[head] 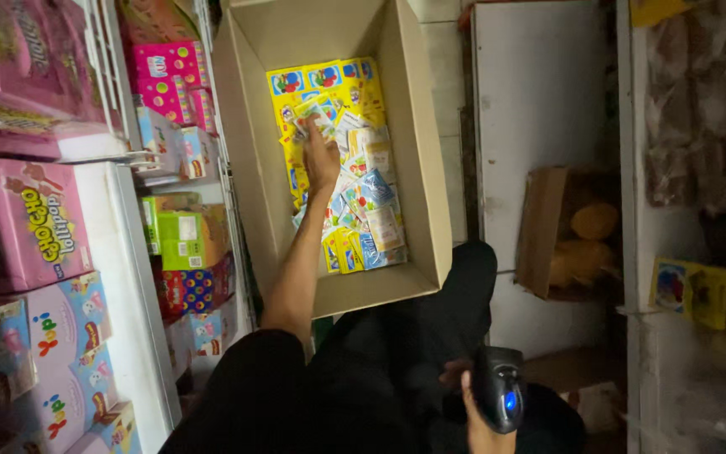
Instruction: The person sits on a stool in a storage area and uses a handheld barcode scanner to scan various small product packages. They pick up packages from a cardboard box on the floor, scan them, and place them onto a nearby shelf. The person also scans packages already on the shelf and returns them to the box.
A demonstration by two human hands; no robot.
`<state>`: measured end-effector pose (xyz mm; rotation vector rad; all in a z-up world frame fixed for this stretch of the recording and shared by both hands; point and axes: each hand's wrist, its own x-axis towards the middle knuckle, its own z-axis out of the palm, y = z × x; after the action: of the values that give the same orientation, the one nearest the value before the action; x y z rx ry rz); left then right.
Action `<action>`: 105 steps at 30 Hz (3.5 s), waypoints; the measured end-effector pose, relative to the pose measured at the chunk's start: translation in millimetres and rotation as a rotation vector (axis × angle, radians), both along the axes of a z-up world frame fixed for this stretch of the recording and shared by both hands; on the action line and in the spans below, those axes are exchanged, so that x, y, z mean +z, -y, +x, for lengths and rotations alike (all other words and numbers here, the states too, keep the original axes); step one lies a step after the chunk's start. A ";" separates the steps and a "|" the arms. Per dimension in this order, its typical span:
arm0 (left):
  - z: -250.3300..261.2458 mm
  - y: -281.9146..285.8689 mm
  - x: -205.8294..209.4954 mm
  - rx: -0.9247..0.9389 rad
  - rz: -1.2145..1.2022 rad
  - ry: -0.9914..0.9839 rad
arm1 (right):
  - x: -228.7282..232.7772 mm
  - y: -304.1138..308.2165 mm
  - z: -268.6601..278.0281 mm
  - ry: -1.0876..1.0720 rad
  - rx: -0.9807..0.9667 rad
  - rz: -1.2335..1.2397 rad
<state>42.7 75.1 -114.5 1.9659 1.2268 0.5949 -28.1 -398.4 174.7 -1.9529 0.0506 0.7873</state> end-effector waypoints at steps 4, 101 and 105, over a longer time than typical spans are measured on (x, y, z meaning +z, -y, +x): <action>12.1 1.7 24.0 -0.061 0.077 0.199 | 6.5 5.9 0.1 -0.151 -0.297 -0.079; -105.0 354.8 243.5 -1.439 -0.696 -0.042 | 55.3 95.2 -188.5 0.270 -0.955 0.170; -127.9 357.5 239.9 -1.071 -1.504 -0.007 | 70.3 95.4 -211.4 0.323 -0.949 0.137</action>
<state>-85.2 -282.4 125.4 0.9473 0.1821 -0.7275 -239.5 -493.8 245.0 -1.6288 0.6553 -0.1463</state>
